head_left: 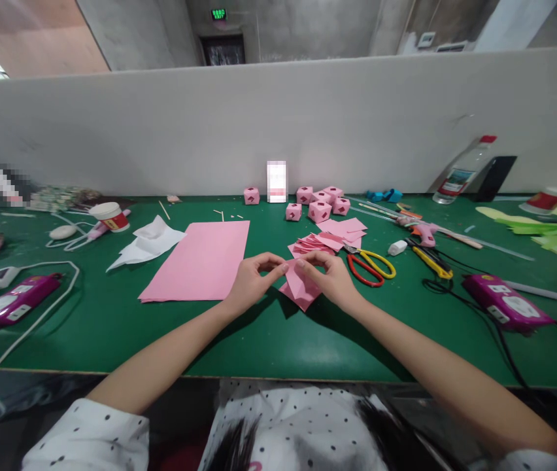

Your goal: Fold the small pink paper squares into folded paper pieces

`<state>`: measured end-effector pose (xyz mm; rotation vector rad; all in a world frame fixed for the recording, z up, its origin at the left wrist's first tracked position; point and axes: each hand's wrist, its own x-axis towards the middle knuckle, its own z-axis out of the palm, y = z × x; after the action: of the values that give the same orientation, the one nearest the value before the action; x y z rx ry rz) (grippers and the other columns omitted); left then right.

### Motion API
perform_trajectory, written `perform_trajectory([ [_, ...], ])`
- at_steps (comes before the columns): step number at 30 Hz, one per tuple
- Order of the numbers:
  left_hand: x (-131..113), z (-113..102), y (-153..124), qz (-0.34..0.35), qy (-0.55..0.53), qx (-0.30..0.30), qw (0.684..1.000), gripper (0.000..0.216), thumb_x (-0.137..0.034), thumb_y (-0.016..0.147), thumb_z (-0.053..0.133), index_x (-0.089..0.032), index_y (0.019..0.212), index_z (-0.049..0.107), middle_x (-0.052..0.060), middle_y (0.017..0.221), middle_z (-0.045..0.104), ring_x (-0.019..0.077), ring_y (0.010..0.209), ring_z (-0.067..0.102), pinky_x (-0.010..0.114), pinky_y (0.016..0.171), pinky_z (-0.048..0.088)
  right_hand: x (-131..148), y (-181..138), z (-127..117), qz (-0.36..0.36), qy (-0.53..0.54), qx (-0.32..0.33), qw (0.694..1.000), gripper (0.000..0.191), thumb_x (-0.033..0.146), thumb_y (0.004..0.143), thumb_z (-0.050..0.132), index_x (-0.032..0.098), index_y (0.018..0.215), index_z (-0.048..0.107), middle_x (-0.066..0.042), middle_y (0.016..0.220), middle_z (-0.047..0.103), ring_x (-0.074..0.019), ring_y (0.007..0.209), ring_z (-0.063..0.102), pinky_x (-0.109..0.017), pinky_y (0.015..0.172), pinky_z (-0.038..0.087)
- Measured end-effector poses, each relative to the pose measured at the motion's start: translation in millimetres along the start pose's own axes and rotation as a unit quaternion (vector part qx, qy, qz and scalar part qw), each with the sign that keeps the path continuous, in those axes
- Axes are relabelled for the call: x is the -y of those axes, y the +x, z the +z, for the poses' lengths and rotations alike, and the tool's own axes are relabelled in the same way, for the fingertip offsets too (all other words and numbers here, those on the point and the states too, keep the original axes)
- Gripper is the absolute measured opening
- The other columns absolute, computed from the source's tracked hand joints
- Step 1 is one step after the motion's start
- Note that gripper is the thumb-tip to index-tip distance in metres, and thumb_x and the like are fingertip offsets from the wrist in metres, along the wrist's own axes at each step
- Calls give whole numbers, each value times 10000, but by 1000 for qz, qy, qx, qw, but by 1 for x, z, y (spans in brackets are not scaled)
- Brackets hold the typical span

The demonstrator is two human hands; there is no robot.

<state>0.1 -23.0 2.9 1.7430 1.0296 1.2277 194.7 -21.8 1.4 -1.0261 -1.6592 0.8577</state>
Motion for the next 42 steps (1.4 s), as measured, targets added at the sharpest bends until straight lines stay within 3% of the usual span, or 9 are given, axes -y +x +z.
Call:
perform_trajectory([
  [7, -2, 1, -2, 3, 6, 7, 1000, 247, -404, 817, 697, -163, 868, 702, 39, 851, 727, 165, 784, 670, 261, 739, 524, -1, 1, 1, 11, 11, 2, 1000, 294, 461, 829, 648, 171, 777, 647, -30, 767, 689, -154, 706, 613, -284, 685, 480],
  [12, -2, 1, -1, 0, 5, -1, 1000, 243, -400, 808, 707, -162, 859, 703, 34, 838, 726, 160, 776, 670, 256, 737, 523, 0, 1, 2, 17, 12, -3, 1000, 316, 481, 814, 656, 165, 818, 669, -41, 799, 698, -161, 733, 622, -285, 696, 488],
  [15, -2, 0, 0, -7, -1, -21, 1000, 259, -415, 802, 708, -160, 850, 702, 35, 822, 726, 163, 764, 673, 262, 730, 530, 1, 1, 2, 52, 47, 38, 997, 347, 500, 771, 701, 161, 835, 671, -37, 805, 695, -151, 708, 619, -269, 657, 483],
  [19, 0, -1, 1, -20, -8, -35, 999, 293, -445, 791, 708, -157, 848, 702, 43, 808, 725, 173, 748, 674, 282, 724, 541, -3, 0, 2, 86, 79, 82, 990, 393, 542, 751, 711, 155, 776, 646, -2, 660, 625, -117, 569, 544, -240, 536, 423],
  [42, -2, -1, 1, -24, -19, -32, 999, 264, -419, 787, 713, -158, 826, 707, 41, 793, 729, 171, 726, 672, 283, 711, 539, -7, 1, 2, 101, 98, 83, 987, 395, 531, 726, 739, 149, 770, 650, 7, 625, 608, -95, 522, 501, -220, 487, 378],
])
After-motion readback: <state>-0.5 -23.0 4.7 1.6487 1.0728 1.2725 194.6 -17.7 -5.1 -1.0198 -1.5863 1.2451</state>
